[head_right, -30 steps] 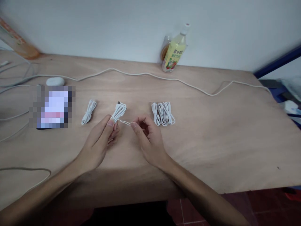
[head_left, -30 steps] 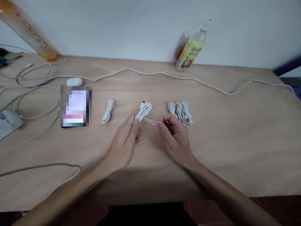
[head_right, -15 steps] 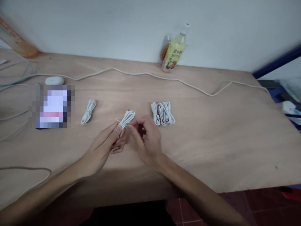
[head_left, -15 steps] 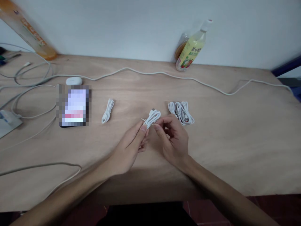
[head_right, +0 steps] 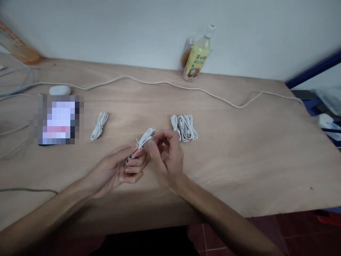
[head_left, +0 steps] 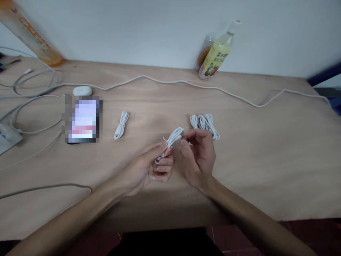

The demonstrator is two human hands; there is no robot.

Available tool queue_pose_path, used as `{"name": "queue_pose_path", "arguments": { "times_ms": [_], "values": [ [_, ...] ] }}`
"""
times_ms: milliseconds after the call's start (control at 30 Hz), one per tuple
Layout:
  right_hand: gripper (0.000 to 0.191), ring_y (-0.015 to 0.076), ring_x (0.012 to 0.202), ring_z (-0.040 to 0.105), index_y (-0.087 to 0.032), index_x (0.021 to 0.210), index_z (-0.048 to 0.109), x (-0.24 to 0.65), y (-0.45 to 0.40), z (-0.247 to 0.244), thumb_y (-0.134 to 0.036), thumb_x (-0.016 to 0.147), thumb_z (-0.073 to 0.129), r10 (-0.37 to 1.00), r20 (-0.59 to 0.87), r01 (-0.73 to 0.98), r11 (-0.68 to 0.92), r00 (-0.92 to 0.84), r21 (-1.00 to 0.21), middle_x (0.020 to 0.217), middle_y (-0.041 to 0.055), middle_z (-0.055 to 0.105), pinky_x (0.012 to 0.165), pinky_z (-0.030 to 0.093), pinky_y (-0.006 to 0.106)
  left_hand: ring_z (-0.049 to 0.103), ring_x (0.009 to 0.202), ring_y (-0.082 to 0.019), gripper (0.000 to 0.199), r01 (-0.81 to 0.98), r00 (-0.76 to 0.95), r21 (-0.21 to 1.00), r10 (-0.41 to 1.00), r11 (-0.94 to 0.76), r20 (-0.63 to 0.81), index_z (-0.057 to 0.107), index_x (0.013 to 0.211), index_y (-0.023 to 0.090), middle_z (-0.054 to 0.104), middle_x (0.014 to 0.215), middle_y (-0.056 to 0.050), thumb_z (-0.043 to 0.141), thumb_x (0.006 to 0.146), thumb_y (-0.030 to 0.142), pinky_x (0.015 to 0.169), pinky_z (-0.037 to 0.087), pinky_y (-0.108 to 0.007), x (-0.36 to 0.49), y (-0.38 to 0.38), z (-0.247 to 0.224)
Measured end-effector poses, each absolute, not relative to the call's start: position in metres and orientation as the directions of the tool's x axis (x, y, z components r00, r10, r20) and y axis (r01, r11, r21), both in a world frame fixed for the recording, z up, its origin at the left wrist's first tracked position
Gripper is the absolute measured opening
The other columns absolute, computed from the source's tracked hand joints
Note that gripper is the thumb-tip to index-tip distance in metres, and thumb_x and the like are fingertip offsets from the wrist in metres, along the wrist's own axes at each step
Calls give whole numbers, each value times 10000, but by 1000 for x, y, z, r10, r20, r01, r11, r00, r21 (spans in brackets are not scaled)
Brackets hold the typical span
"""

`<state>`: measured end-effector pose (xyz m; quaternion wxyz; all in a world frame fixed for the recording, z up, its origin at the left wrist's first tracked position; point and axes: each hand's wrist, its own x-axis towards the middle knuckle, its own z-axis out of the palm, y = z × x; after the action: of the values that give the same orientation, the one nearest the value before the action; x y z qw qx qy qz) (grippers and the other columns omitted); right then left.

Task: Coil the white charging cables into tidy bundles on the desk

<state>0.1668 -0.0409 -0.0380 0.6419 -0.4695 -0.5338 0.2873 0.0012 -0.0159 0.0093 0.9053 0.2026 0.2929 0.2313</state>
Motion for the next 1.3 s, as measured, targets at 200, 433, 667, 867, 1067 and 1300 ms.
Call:
{"name": "queue_pose_path", "arguments": {
  "times_ms": [200, 433, 667, 867, 1067, 1300],
  "values": [
    [293, 137, 696, 558, -304, 1187, 732, 184, -30, -32, -190, 938, 626, 992, 103, -254, 118, 73, -960, 1076, 1, 692, 518, 493, 250, 145, 569, -92, 306, -240, 850, 314, 356, 918, -390, 568, 817, 162, 321, 712, 73, 544, 1106, 258, 466, 319, -132, -7, -10, 14],
    [243, 218, 1178, 713, -334, 1233, 817, 195, -31, -19, -330, 994, 773, 949, 61, -226, -11, -311, -974, 1289, 12, 786, 1056, 584, 382, 130, 559, -91, 315, -294, 883, 215, 351, 931, -312, 578, 821, 145, 304, 695, 81, 494, 1121, 191, 437, 323, -118, -12, -4, 15],
    [303, 182, 915, 728, -301, 1096, 829, 191, -29, -23, -571, 960, 841, 965, 72, -176, 28, -252, -984, 1049, 17, 798, 828, 645, 324, 122, 553, -90, 324, -285, 895, 218, 341, 933, -288, 598, 819, 133, 316, 681, 80, 488, 1119, 182, 413, 306, -116, -14, -3, 18],
    [282, 151, 762, 695, -291, 1012, 832, 191, -26, -24, -568, 962, 832, 966, 154, -129, 129, -206, -983, 943, 1, 787, 635, 621, 274, 105, 554, -92, 321, -269, 892, 272, 345, 924, -292, 572, 806, 156, 297, 687, 80, 514, 1116, 216, 413, 304, -110, -14, -4, 16],
    [292, 143, 708, 668, -277, 965, 834, 189, -27, -24, -569, 957, 829, 980, 107, -132, 86, -166, -988, 844, -9, 757, 614, 617, 263, 118, 552, -91, 364, -232, 879, 319, 339, 919, -335, 559, 776, 164, 297, 702, 73, 497, 1126, 242, 440, 374, -108, -14, -4, 13],
    [279, 122, 643, 607, -267, 972, 835, 181, -27, -32, -539, 922, 876, 988, 25, -287, -20, -150, -958, 837, -13, 749, 518, 545, 225, 115, 563, -96, 346, -285, 853, 323, 392, 903, -345, 586, 815, 156, 317, 711, 70, 486, 1134, 244, 443, 407, -104, -12, -5, 14]
  ]
}}
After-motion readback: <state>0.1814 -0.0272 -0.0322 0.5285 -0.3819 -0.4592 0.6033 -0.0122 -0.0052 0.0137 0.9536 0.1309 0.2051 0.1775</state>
